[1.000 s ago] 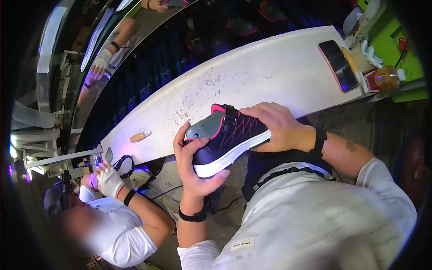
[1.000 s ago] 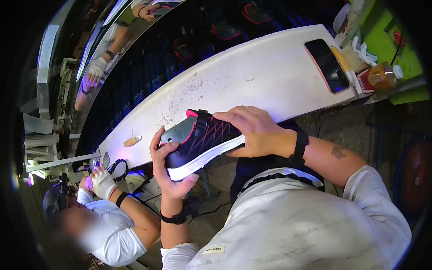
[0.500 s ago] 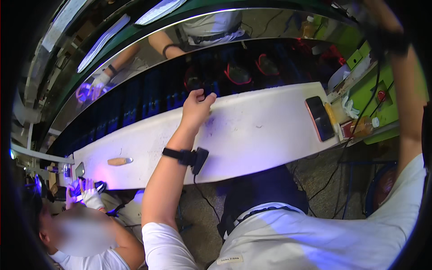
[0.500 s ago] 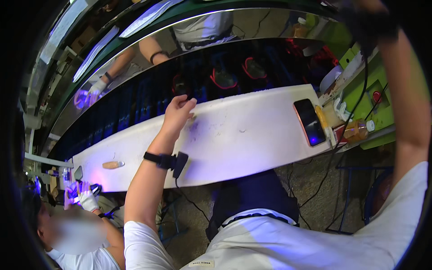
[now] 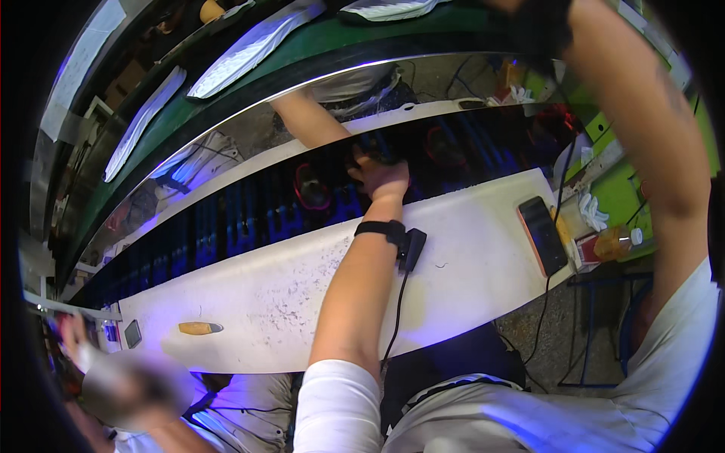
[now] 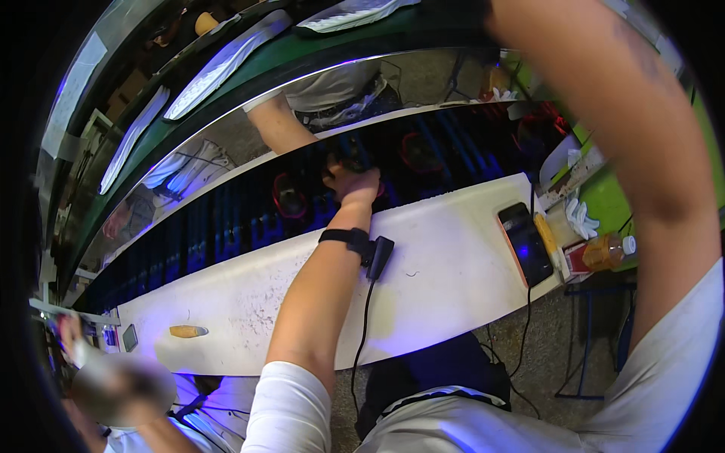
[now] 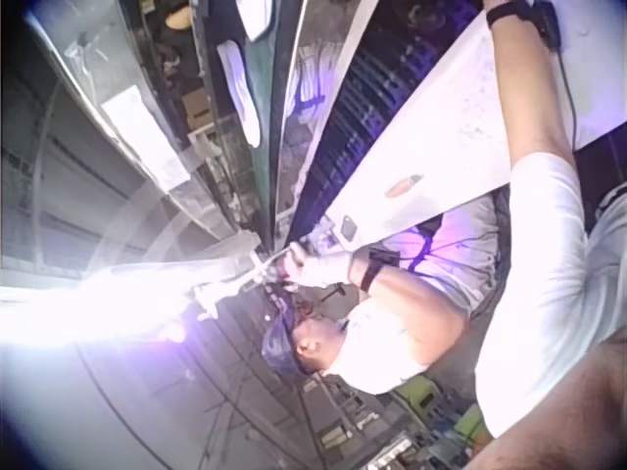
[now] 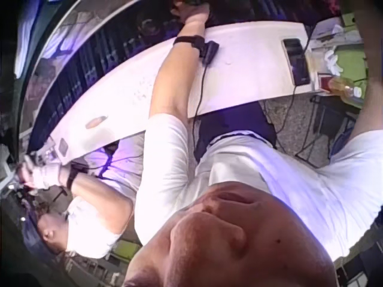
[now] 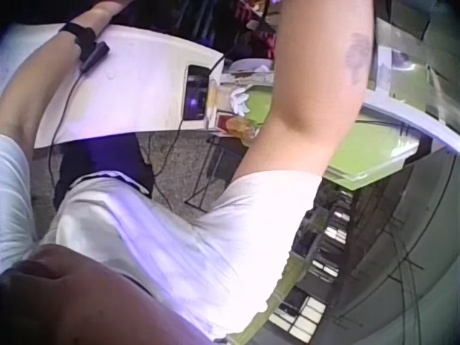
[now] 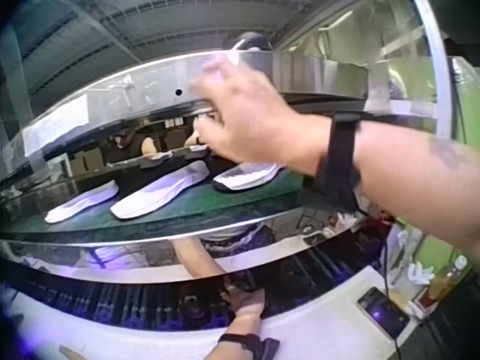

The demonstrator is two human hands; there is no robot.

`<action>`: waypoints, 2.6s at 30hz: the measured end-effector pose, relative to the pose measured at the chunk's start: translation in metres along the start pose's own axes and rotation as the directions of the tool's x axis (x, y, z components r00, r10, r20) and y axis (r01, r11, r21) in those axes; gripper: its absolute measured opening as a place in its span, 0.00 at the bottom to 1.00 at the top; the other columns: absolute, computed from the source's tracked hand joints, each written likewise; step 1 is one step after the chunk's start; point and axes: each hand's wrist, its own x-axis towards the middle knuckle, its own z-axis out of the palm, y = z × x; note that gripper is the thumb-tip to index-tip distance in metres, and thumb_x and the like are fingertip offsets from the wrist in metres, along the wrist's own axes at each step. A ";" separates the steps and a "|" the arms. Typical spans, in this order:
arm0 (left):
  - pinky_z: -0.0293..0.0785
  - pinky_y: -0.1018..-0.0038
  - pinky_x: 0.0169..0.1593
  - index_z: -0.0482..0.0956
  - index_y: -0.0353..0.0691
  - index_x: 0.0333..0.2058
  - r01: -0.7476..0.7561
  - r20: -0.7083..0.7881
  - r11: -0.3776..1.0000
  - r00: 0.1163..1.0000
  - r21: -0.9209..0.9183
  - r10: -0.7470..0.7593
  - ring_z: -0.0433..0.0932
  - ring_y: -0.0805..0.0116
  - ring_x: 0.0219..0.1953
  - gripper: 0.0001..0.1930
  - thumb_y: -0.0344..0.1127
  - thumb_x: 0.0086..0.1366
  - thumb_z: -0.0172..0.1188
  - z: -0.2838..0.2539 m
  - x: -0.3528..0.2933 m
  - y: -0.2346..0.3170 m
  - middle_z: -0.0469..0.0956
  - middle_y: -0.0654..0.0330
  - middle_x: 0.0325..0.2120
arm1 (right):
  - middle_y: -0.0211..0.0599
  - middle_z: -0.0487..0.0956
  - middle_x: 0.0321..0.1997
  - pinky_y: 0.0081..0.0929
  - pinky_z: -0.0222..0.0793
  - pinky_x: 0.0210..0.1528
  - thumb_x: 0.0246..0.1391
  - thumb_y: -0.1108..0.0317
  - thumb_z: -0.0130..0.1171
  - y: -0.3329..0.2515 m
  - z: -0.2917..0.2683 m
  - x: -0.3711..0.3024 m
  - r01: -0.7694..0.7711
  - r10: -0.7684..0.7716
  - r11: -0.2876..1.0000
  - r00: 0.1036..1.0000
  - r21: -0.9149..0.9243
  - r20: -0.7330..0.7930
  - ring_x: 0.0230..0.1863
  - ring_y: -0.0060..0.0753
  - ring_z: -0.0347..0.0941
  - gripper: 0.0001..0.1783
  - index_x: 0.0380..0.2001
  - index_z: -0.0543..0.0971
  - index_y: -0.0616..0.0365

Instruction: Assemble and inspect shoe components along an assembly conveyor line.

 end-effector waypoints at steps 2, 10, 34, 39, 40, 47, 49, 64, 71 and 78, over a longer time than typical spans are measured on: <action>0.70 0.59 0.65 0.57 0.43 0.68 -0.041 -0.177 0.992 0.984 -0.118 0.020 0.66 0.42 0.66 0.49 0.43 0.49 0.73 -0.013 0.005 -0.007 0.65 0.39 0.62 | 0.57 0.77 0.54 0.48 0.62 0.65 0.54 0.54 0.61 -0.038 0.010 -0.020 -0.048 -0.007 0.980 0.961 0.193 0.276 0.59 0.57 0.72 0.29 0.52 0.78 0.67; 0.70 0.65 0.65 0.67 0.33 0.64 -0.151 0.383 0.634 0.684 -0.759 0.621 0.77 0.58 0.59 0.36 0.32 0.56 0.64 -0.232 -0.076 -0.085 0.76 0.47 0.58 | 0.53 0.85 0.39 0.43 0.78 0.47 0.36 0.67 0.63 -0.050 0.022 -0.044 -0.682 0.575 0.731 0.621 0.006 0.532 0.45 0.53 0.83 0.16 0.33 0.88 0.57; 0.80 0.59 0.51 0.80 0.36 0.41 -0.967 -0.036 0.221 0.218 0.130 0.975 0.83 0.56 0.40 0.21 0.37 0.50 0.75 -0.208 -0.251 -0.076 0.83 0.53 0.35 | 0.23 0.72 0.28 0.16 0.63 0.33 0.62 0.54 0.66 -0.247 -0.254 -0.245 -0.705 0.622 -0.145 0.481 0.694 0.618 0.31 0.12 0.64 0.18 0.35 0.76 0.59; 0.79 0.68 0.51 0.79 0.32 0.44 -0.653 -0.092 0.465 0.632 -0.598 0.770 0.83 0.64 0.42 0.20 0.37 0.58 0.72 -0.193 -0.285 -0.046 0.84 0.52 0.39 | 0.39 0.79 0.45 0.30 0.70 0.55 0.59 0.62 0.68 -0.263 -0.241 -0.225 -0.694 0.587 -0.163 0.503 0.702 0.634 0.50 0.29 0.75 0.14 0.31 0.76 0.61; 0.80 0.69 0.50 0.78 0.32 0.45 -0.602 -0.041 0.475 0.645 -0.642 0.763 0.84 0.64 0.42 0.20 0.33 0.57 0.72 -0.185 -0.290 -0.042 0.85 0.52 0.39 | 0.42 0.78 0.50 0.33 0.69 0.59 0.59 0.64 0.68 -0.266 -0.235 -0.219 -0.716 0.568 -0.100 0.529 0.690 0.631 0.55 0.33 0.75 0.12 0.31 0.77 0.62; 0.75 0.70 0.37 0.75 0.35 0.44 -0.771 -0.089 0.594 0.624 -0.231 0.776 0.79 0.61 0.46 0.26 0.41 0.52 0.75 -0.188 -0.327 -0.059 0.75 0.47 0.50 | 0.54 0.74 0.59 0.34 0.66 0.60 0.61 0.41 0.62 -0.265 -0.242 -0.218 -0.756 0.467 -0.269 0.440 0.597 0.767 0.59 0.38 0.72 0.30 0.24 0.76 0.61; 0.76 0.70 0.40 0.74 0.34 0.38 -0.602 -0.035 0.542 0.688 -0.587 0.725 0.78 0.66 0.40 0.25 0.49 0.57 0.74 -0.191 -0.341 -0.071 0.71 0.43 0.53 | 0.55 0.74 0.59 0.36 0.67 0.60 0.60 0.41 0.63 -0.268 -0.245 -0.223 -0.761 0.489 -0.236 0.444 0.604 0.751 0.59 0.39 0.72 0.30 0.23 0.75 0.60; 0.74 0.76 0.36 0.71 0.37 0.27 -0.792 0.022 0.553 0.568 -0.259 0.823 0.71 0.72 0.30 0.23 0.44 0.53 0.79 -0.199 -0.361 -0.098 0.76 0.43 0.50 | 0.55 0.78 0.48 0.33 0.75 0.48 0.51 0.53 0.75 -0.289 -0.253 -0.237 -0.704 0.524 -0.086 0.569 0.705 0.633 0.51 0.48 0.80 0.25 0.29 0.73 0.61; 0.74 0.77 0.35 0.70 0.39 0.27 -0.824 0.041 0.522 0.527 -0.221 0.849 0.71 0.73 0.31 0.23 0.41 0.52 0.80 -0.200 -0.360 -0.092 0.76 0.43 0.49 | 0.58 0.78 0.50 0.42 0.77 0.54 0.50 0.56 0.76 -0.286 -0.253 -0.241 -0.701 0.475 -0.028 0.618 0.713 0.627 0.55 0.57 0.79 0.24 0.29 0.71 0.60; 0.73 0.80 0.34 0.71 0.40 0.25 -0.856 0.091 0.490 0.482 -0.166 0.872 0.71 0.73 0.31 0.21 0.36 0.48 0.80 -0.190 -0.359 -0.084 0.76 0.43 0.49 | 0.55 0.80 0.51 0.45 0.74 0.59 0.50 0.53 0.75 -0.264 -0.273 -0.226 -0.826 0.475 0.054 0.516 0.561 0.713 0.57 0.56 0.78 0.28 0.43 0.78 0.65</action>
